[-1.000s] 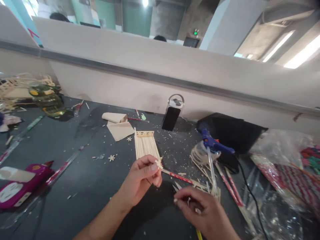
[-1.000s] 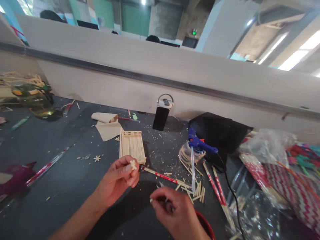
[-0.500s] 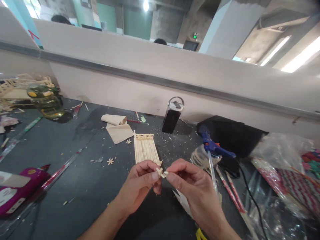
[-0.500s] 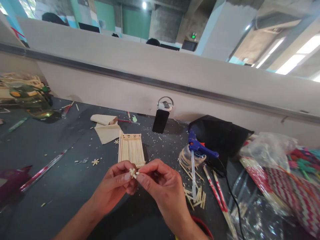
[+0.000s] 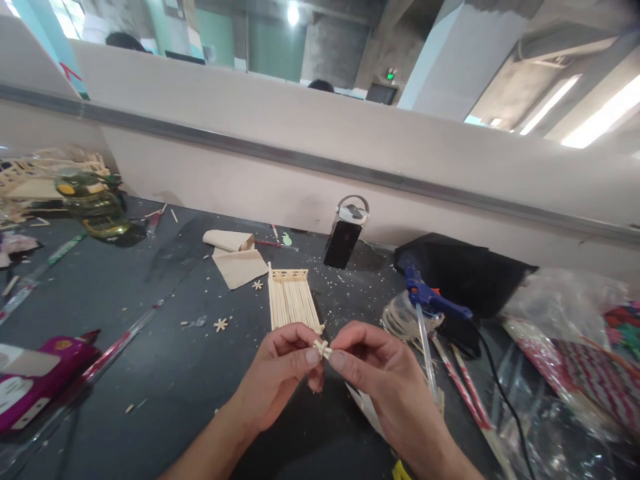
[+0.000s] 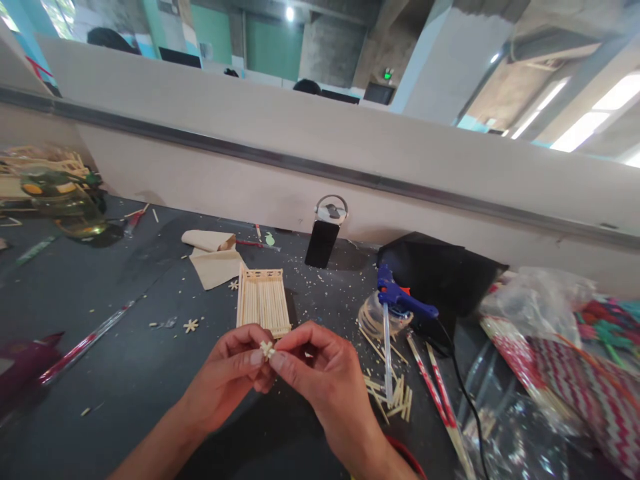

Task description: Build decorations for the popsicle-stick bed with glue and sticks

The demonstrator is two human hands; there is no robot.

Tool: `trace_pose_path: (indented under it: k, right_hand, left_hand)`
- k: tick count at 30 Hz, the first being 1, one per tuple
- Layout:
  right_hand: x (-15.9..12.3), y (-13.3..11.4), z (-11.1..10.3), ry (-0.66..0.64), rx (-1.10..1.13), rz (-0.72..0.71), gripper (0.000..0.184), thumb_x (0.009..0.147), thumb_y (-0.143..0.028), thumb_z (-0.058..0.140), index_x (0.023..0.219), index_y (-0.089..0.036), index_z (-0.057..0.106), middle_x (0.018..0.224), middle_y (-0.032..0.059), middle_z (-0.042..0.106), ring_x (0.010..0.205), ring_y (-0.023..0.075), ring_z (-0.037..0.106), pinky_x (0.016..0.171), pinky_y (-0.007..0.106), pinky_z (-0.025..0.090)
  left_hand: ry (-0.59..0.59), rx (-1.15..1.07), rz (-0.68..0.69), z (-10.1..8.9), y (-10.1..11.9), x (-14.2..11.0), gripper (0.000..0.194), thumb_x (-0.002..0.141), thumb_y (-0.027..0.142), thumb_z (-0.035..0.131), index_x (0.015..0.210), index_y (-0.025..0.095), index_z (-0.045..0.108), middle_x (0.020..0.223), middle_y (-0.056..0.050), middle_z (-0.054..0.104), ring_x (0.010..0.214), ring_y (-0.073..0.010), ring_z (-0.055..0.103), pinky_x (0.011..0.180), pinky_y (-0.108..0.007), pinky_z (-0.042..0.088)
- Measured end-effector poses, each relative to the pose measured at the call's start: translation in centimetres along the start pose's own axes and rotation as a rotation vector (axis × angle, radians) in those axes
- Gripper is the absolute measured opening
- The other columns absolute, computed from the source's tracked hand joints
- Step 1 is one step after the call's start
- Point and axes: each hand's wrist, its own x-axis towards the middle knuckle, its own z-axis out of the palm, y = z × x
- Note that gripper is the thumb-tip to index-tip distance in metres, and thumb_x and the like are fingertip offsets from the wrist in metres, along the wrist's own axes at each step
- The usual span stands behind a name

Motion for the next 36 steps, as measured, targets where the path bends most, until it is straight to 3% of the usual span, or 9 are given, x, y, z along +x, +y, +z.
trace_pose_path:
  k: [36]
  right_hand:
    - [0.28,-0.84,-0.29,-0.007,-0.169,0.051,0.015,0.068,-0.028,0.078,0.069,-0.017,0.068,0.061,-0.001,0.065,0.058,0.0119,0.059,0.056,0.023,0.046]
  left_hand:
    - [0.022,0.059,0.003,-0.06,-0.2,0.12,0.017,0.068,0.024,0.079,0.072,0.012,0.068,0.054,0.0,0.061,0.047,-0.0094,0.053,0.051,-0.023,0.043]
